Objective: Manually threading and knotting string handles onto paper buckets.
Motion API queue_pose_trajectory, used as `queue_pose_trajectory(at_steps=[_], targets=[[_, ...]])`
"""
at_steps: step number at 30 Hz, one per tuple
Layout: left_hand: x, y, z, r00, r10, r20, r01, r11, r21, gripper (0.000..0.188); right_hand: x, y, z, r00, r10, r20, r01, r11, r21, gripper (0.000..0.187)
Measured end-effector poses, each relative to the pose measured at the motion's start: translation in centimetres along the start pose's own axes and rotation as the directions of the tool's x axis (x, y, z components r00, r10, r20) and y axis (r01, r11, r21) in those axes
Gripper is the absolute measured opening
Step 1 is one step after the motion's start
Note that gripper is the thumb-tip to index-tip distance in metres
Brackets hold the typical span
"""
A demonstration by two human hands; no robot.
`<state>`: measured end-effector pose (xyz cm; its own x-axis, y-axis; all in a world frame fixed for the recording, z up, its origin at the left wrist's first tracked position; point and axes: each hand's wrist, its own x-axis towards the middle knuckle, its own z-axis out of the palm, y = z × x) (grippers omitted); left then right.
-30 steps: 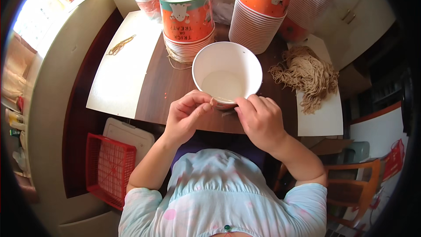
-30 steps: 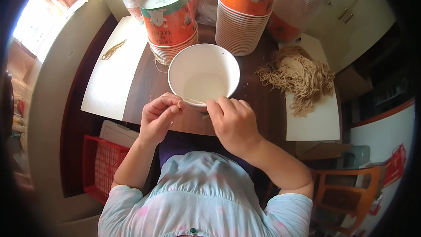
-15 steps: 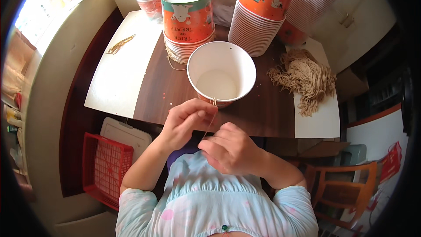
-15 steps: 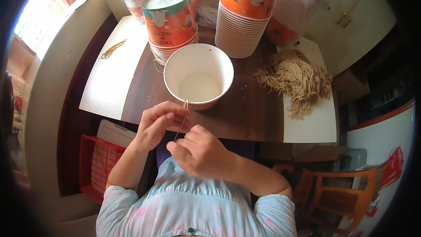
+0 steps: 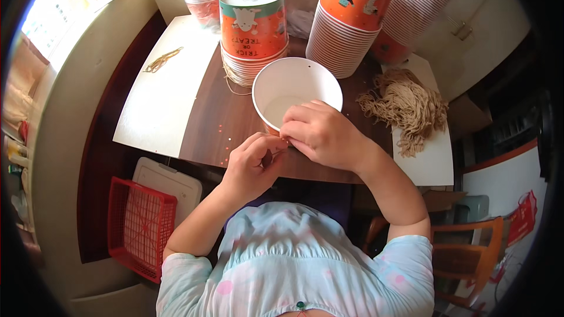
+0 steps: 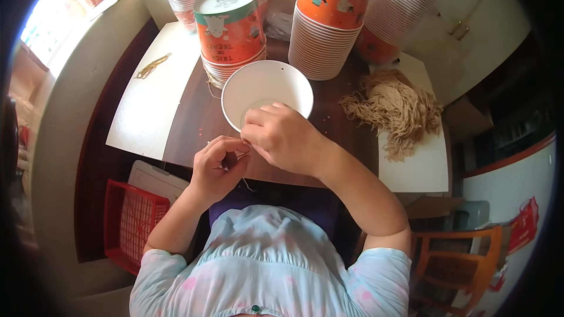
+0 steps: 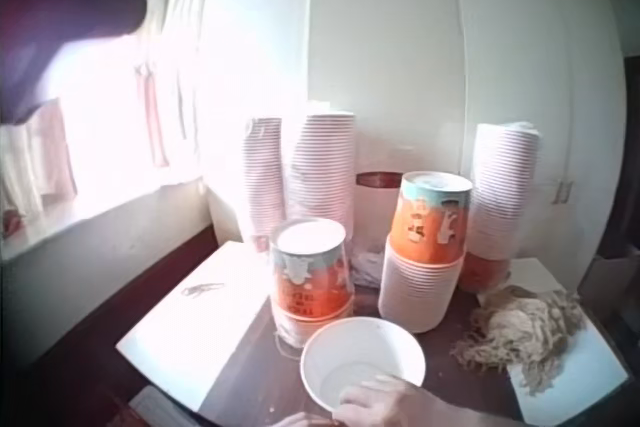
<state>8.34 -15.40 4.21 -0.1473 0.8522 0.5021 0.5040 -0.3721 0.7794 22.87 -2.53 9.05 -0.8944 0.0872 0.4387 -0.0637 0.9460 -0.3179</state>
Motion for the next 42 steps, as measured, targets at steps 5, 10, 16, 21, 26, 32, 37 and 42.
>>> queue_pose_trajectory(at_steps=[5,10,16,21,26,32,37,42], targets=[[-0.6,-0.5,0.9,0.988,-0.039,-0.152,0.047,0.998,0.048,0.02,-2.5,-3.5,2.4,0.935,0.01,-0.354,-0.134,0.936,-0.327,0.018],[-0.9,-0.8,1.8,0.95,0.14,-0.278,-0.069,0.966,0.25,0.019,-4.4,-4.0,6.2,0.851,0.143,-0.505,-0.302,0.921,-0.248,0.024],[-1.6,0.0,3.0,0.921,-0.268,-0.282,0.245,0.963,-0.116,0.017,-3.8,-2.9,9.3,0.793,0.293,-0.535,-0.423,0.896,-0.135,0.03],[-1.2,-1.5,1.8,0.749,-0.652,0.116,0.346,0.237,-0.908,0.015,-2.6,-2.9,9.9,0.667,0.634,-0.393,-0.365,0.737,0.57,0.02],[-1.2,-1.7,1.0,0.7,-0.678,0.223,0.332,0.033,-0.943,0.014,-2.4,-3.1,9.2,0.649,0.754,0.104,-0.195,0.033,0.98,0.025],[-2.0,-1.6,1.4,0.782,-0.624,-0.004,0.256,0.327,-0.91,0.019,-1.7,-3.8,10.1,0.591,0.756,0.282,0.074,-0.398,0.914,0.024],[-2.0,-1.2,2.1,0.778,-0.544,-0.315,0.22,0.705,-0.674,0.014,-2.0,-3.5,11.1,0.605,0.742,0.289,0.095,-0.427,0.899,0.023],[-2.1,-1.0,1.9,0.818,-0.519,-0.247,0.288,0.742,-0.606,0.011,-2.1,-3.7,12.0,0.637,0.723,0.267,0.151,-0.457,0.876,0.025]])
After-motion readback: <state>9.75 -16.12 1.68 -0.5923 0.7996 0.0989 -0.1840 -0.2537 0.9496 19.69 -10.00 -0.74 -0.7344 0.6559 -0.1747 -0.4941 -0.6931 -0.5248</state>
